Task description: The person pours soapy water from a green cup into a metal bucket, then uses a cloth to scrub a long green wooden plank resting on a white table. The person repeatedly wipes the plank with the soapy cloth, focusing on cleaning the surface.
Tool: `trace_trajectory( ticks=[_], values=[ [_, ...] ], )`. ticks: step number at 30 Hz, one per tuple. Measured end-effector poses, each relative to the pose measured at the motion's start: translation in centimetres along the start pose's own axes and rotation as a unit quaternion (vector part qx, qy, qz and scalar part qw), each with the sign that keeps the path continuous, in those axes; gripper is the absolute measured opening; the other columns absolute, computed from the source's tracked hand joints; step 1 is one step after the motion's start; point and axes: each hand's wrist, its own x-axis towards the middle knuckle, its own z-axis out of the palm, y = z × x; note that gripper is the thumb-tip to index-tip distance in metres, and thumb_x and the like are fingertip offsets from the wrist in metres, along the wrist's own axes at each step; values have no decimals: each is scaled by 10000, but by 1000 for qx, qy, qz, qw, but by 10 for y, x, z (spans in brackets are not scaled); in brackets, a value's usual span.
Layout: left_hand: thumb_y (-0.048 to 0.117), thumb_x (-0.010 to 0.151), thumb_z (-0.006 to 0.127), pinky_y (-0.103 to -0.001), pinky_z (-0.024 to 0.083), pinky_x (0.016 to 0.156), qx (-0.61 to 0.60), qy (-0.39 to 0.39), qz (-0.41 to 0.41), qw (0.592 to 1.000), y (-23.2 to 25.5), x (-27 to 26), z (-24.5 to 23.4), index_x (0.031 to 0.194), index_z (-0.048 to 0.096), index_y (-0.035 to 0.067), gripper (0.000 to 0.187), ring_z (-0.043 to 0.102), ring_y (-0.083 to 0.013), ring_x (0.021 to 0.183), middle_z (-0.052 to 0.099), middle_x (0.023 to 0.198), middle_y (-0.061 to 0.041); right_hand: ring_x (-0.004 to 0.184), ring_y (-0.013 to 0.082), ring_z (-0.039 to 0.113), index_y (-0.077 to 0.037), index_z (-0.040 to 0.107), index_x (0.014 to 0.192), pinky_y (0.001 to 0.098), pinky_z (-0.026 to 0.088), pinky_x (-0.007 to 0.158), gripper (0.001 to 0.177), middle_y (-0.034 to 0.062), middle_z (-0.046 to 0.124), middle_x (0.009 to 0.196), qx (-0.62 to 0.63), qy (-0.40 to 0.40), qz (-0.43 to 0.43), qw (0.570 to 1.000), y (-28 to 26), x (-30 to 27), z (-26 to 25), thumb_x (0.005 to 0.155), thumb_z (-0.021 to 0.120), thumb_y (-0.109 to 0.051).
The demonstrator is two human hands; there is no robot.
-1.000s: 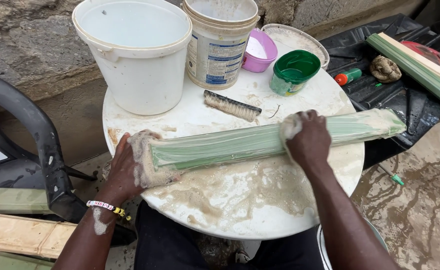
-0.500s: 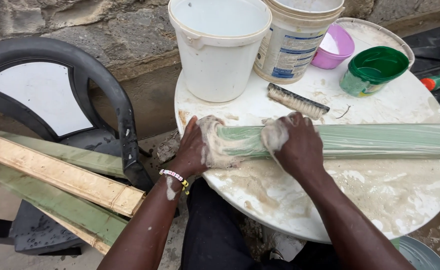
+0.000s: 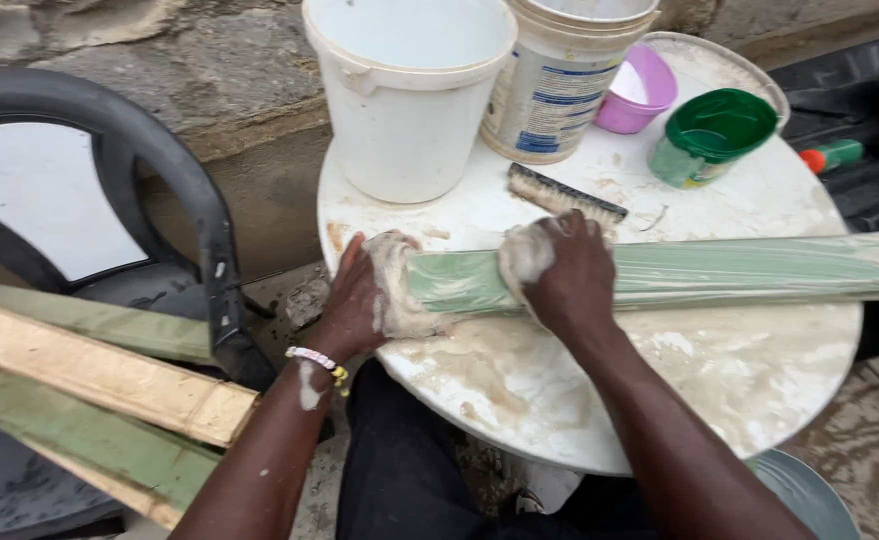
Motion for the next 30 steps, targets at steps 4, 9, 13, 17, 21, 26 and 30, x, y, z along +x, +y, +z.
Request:
trace_trajectory(
  ticks=[4,9,13,17,21,26,30],
  values=[
    [493,838,668,-449,57,1372,-121,54,39,990,-115,34,71,1526,382,81,851,436,-224,1516,547,1539,-121,1183,394,576,-79,694,1313,573,503,978,514,181,596,1283,121,29,-71,990,-50,-13,6,804,684,-150],
    [524,614,865,-465,50,1408,128,30,31,991,-39,13,25,1411,665,290,854,488,-169,1502,635,1507,17,1143,361,537,-151,685,1376,560,466,910,515,166,570,1303,183,40,-204,961,-4,-41,15,999,584,-488],
    [828,435,891,-382,321,1242,135,36,-65,988,-11,19,17,1303,662,262,1061,563,-245,1319,711,1327,98,1143,304,573,-147,713,1274,515,491,956,455,109,621,1327,73,94,2,993,158,-28,20,951,719,-467],
    [784,376,954,-407,341,1269,140,21,-119,983,-12,21,20,1346,666,337,1106,494,-279,1421,720,1354,122,1216,392,564,-59,676,1351,578,499,989,472,202,593,1371,31,133,271,953,249,-21,-11,1062,533,-404],
    [719,397,950,-419,398,1215,125,4,-153,980,7,26,14,1369,658,321,1091,513,-291,1406,712,1398,94,1214,343,630,-52,674,1314,519,504,1031,408,155,666,1371,-3,93,256,962,126,10,-7,913,616,-89],
    [545,327,944,-407,82,1560,231,94,124,960,-185,18,78,1520,570,104,1326,504,-251,1540,634,1495,-140,1212,403,616,-71,648,1405,614,471,1041,520,234,651,1348,196,12,-117,974,-67,-16,-13,913,599,-229],
    [172,657,773,-331,11,1405,-146,36,-62,987,-123,27,65,1732,125,128,1256,358,-129,1544,500,1598,-70,1306,436,555,-113,659,1359,646,382,1117,712,246,579,1472,232,-94,-171,953,-21,-41,-21,1020,210,-549]
  ],
)
